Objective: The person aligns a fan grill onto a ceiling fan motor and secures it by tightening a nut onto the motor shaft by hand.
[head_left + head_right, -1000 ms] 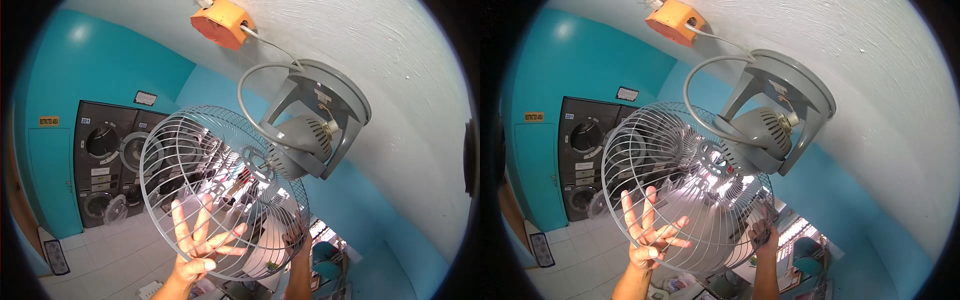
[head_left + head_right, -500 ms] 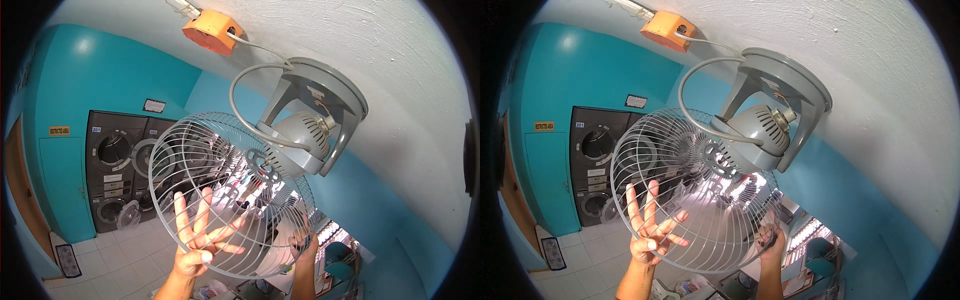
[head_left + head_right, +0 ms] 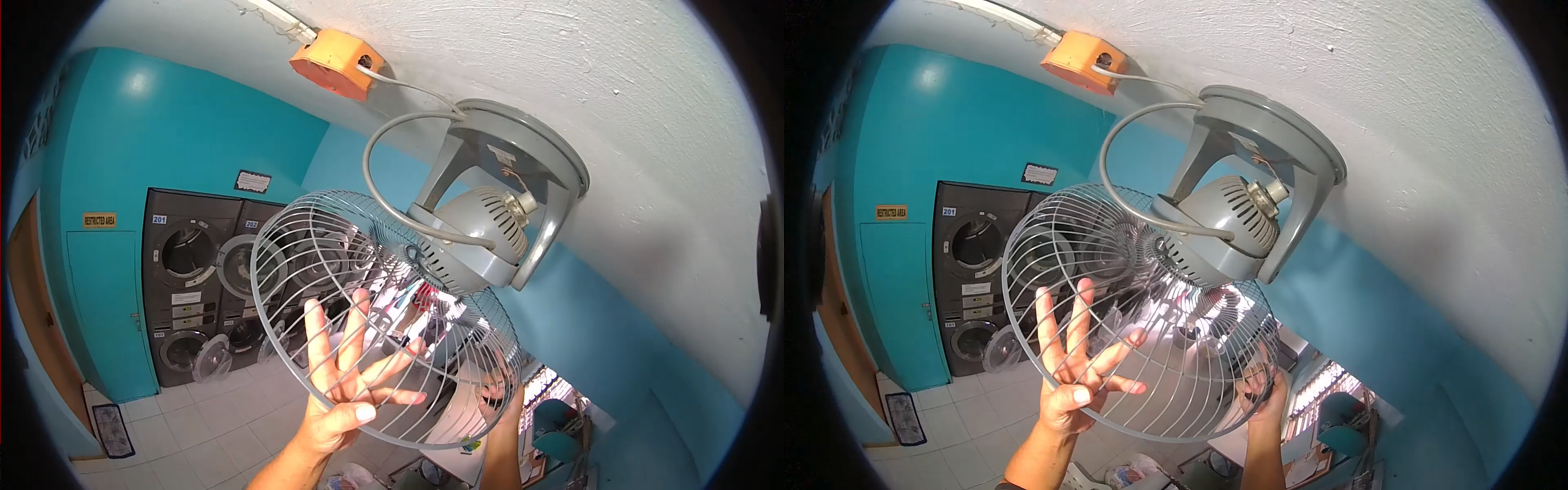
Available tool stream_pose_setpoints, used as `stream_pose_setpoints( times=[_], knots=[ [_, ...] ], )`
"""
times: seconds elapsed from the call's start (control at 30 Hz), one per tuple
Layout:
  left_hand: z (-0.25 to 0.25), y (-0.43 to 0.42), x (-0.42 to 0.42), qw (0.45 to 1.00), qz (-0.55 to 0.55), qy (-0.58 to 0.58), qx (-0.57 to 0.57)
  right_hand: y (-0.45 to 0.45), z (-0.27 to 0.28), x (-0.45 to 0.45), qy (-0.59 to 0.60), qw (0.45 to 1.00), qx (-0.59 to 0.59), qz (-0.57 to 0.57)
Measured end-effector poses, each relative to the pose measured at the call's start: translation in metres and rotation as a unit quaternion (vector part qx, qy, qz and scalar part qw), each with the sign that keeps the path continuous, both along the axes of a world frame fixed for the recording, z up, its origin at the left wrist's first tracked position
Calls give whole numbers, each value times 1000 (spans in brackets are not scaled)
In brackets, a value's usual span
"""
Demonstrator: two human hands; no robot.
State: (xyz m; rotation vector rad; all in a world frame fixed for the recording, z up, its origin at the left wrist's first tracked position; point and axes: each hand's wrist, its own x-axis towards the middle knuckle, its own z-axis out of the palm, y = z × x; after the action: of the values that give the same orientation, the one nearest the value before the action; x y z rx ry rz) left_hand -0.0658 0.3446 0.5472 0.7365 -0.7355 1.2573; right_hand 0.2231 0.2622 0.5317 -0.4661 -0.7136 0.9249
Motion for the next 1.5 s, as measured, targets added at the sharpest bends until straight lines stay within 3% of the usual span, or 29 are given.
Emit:
stream_pose_setpoints(
  times=[0.4, 0.47, 1.03, 1.5],
  knots=[
    [10, -7, -6, 999, 35, 27, 24, 8, -15, -10, 42, 996, 53, 65],
    [11, -8, -7, 999, 27, 29, 33, 9, -14, -15, 49, 999, 24, 4],
    [23, -19, 1, 996, 74, 46, 16, 25, -28, -2, 73, 992, 79, 72],
    [29, -19, 5, 990, 126, 60, 20, 41, -34, -10, 124, 989, 64, 43]
  ],
)
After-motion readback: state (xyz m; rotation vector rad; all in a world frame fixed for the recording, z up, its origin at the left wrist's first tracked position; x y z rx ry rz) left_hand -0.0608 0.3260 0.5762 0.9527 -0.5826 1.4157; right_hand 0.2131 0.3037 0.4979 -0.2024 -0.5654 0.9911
